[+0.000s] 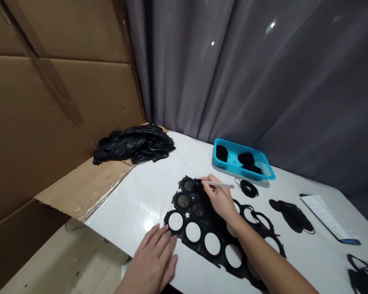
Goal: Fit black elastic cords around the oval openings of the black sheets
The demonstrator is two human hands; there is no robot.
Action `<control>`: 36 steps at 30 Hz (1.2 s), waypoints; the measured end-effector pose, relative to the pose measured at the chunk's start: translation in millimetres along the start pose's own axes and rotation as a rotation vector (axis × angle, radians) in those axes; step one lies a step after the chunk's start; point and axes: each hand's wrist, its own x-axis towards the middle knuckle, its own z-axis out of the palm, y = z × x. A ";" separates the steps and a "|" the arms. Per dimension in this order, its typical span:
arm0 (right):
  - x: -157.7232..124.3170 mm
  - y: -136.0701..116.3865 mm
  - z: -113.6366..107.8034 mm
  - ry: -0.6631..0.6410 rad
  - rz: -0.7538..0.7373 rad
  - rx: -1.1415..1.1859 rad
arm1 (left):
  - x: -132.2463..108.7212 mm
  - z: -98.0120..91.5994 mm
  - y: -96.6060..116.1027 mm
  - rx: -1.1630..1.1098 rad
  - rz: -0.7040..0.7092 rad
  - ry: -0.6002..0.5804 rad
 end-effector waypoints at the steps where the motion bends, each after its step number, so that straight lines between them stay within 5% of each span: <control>1: 0.7 1.4 6.2 -0.060 -0.057 0.001 | 6.5 0.7 -2.4 -0.010 -0.028 -0.012; 5: -6.1 3.5 32.0 -0.312 -0.213 0.050 | 28.7 17.8 -15.1 0.053 -0.082 -0.064; 13: -8.9 3.7 28.6 -0.474 -0.085 0.151 | 28.8 37.7 -25.5 0.129 -0.018 -0.131; 36: -9.7 -1.9 26.3 -0.485 -0.092 0.115 | 29.1 35.8 -25.8 0.132 -0.022 -0.147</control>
